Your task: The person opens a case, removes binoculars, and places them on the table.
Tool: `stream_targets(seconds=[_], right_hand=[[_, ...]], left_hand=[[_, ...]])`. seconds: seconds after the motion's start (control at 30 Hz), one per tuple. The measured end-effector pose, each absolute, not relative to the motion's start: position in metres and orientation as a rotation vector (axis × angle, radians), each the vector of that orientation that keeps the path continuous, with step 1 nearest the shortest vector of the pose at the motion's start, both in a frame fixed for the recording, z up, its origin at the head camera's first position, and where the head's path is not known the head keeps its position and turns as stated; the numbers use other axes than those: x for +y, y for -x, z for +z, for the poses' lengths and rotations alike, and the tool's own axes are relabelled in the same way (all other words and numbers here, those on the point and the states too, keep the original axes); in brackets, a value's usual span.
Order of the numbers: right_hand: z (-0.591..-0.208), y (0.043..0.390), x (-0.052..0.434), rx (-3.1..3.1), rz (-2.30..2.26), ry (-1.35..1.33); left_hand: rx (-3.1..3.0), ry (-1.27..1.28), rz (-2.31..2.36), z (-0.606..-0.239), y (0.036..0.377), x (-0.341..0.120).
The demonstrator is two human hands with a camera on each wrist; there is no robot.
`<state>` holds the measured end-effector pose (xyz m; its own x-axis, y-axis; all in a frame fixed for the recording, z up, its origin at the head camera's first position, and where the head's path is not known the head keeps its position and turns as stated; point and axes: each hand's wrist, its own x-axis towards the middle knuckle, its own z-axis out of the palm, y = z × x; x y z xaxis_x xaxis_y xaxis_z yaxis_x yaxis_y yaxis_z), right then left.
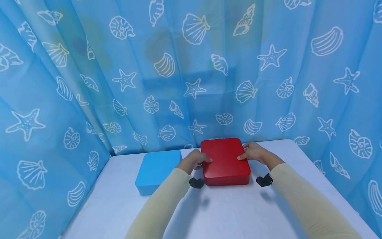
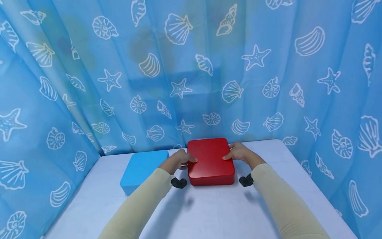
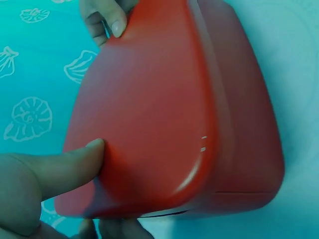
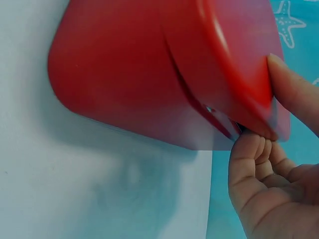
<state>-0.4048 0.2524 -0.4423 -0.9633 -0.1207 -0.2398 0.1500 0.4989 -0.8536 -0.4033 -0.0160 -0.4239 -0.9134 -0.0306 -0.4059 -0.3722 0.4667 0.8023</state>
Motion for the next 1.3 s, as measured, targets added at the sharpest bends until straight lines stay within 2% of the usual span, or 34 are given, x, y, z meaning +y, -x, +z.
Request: stream_targets(seconds=[0.67,1.3], right_hand=[[-0.433,0.388,0.248,2.451,-1.504,0.053],[-0.446,0.315,0.246,2.423,-1.605,-0.018]], left_hand=[[2.04,0.277,1.798,-0.43,0.377,-0.048],[1.823,0.078,1.943,-0.444,0.32,-0.072]])
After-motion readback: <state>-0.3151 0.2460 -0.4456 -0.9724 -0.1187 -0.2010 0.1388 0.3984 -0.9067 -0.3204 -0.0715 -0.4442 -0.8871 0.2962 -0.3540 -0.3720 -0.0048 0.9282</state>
